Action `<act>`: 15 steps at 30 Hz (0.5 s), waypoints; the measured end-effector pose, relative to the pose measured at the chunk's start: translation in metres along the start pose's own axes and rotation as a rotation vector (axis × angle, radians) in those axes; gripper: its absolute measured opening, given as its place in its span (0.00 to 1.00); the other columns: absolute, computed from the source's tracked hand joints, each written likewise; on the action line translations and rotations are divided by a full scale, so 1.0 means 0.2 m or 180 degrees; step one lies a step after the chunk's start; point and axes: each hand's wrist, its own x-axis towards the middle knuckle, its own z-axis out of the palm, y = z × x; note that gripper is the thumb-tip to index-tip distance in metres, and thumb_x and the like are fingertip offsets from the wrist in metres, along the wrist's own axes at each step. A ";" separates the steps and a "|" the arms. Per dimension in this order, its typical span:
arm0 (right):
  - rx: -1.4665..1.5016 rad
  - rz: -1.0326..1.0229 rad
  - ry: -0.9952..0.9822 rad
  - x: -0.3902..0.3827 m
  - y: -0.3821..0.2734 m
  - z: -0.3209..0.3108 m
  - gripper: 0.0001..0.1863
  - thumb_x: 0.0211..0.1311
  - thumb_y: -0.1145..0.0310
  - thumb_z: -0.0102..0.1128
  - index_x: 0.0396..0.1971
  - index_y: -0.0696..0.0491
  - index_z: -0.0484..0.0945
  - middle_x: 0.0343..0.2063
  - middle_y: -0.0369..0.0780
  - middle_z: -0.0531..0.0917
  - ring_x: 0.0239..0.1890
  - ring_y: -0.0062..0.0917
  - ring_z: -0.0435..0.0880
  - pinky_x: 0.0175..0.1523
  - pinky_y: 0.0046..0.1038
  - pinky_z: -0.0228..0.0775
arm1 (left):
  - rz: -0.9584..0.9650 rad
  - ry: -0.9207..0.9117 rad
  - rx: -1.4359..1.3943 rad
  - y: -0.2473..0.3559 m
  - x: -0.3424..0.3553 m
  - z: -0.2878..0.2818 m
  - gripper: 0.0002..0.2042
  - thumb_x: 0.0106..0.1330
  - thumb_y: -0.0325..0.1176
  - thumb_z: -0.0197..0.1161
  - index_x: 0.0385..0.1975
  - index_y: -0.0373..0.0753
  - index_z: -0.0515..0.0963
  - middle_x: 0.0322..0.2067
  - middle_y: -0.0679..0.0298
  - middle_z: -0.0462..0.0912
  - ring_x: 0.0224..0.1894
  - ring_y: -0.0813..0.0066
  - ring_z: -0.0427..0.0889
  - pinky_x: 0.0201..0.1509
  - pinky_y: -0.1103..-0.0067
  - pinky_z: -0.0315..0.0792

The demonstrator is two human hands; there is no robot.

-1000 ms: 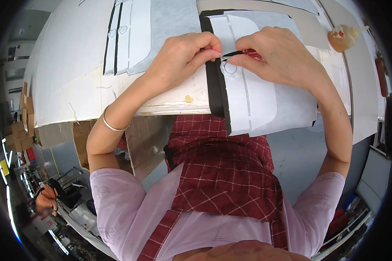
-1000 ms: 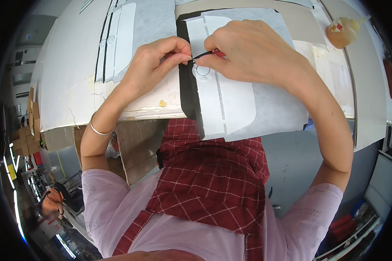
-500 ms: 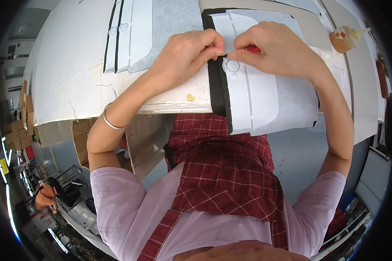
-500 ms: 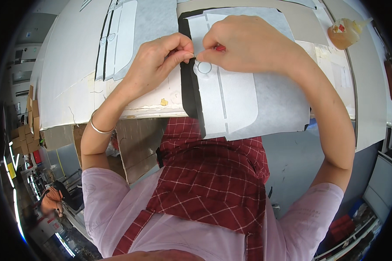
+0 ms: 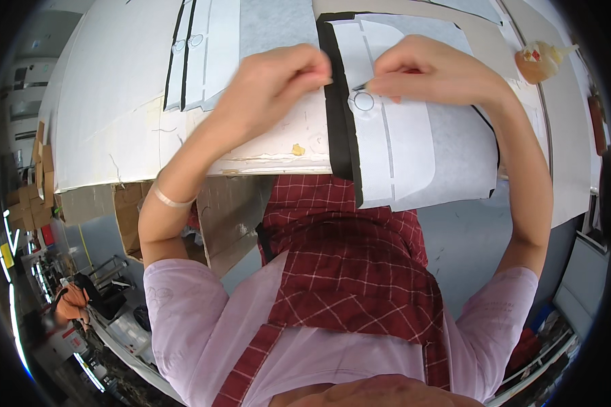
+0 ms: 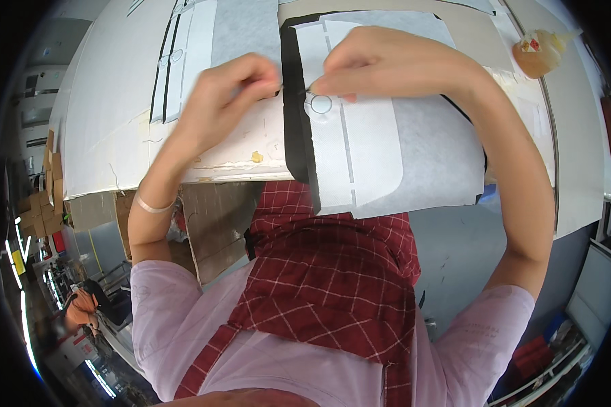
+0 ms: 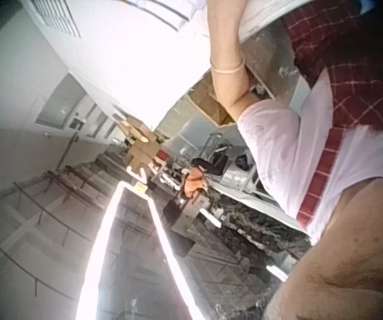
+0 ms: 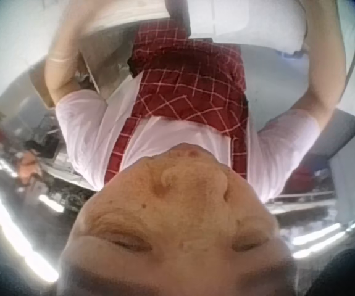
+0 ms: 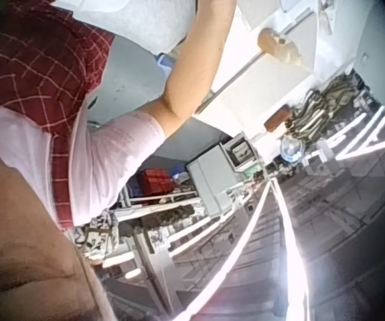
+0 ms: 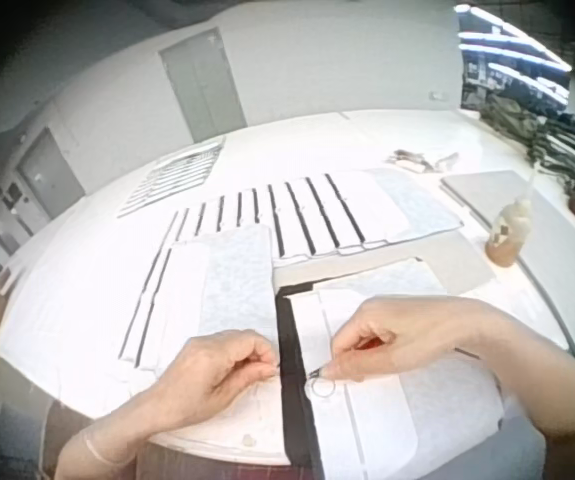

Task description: The recorder is applying glue to leather strips and trimming edges of leather patterns using snips.

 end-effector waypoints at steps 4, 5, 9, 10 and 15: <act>0.0374 -0.0178 0.1041 -0.28 0.18 -0.03 0.24 0.68 0.49 0.59 0.25 0.57 0.74 0.18 0.33 0.68 0.24 0.18 0.66 0.32 0.23 0.58 | -0.0916 -0.0370 0.1586 0.10 -0.40 -0.37 0.11 0.59 0.28 0.67 0.41 0.36 0.80 0.31 0.57 0.83 0.33 0.56 0.82 0.40 0.68 0.74; -0.0279 0.0124 0.1444 -0.36 0.21 -0.05 0.24 0.66 0.49 0.61 0.27 0.57 0.75 0.18 0.33 0.68 0.24 0.19 0.66 0.31 0.23 0.58 | -0.1049 -0.0026 0.2219 0.12 -0.53 -0.41 0.11 0.57 0.27 0.68 0.40 0.36 0.81 0.32 0.57 0.84 0.35 0.57 0.83 0.41 0.69 0.75; -0.1317 0.1219 0.1985 -0.55 0.21 0.03 0.23 0.61 0.51 0.68 0.27 0.57 0.74 0.18 0.33 0.66 0.23 0.19 0.63 0.30 0.23 0.56 | -0.1528 0.0014 0.2143 0.18 -0.72 -0.40 0.12 0.60 0.28 0.67 0.43 0.36 0.80 0.30 0.58 0.85 0.32 0.61 0.84 0.36 0.71 0.76; -0.1333 0.1228 0.2000 -0.59 0.21 0.05 0.23 0.61 0.51 0.68 0.27 0.57 0.74 0.18 0.33 0.66 0.23 0.19 0.63 0.30 0.23 0.56 | -0.1787 -0.0139 0.1283 0.18 -0.74 -0.38 0.12 0.62 0.29 0.67 0.45 0.36 0.79 0.29 0.58 0.85 0.29 0.65 0.84 0.34 0.72 0.76; -0.0499 0.1432 0.2491 -0.61 0.15 0.20 0.24 0.57 0.54 0.72 0.23 0.55 0.66 0.17 0.34 0.62 0.22 0.19 0.59 0.27 0.24 0.52 | -0.1990 -0.1815 -0.2152 0.24 -0.44 0.01 0.19 0.78 0.46 0.49 0.48 0.35 0.77 0.29 0.60 0.86 0.28 0.77 0.86 0.23 0.83 0.75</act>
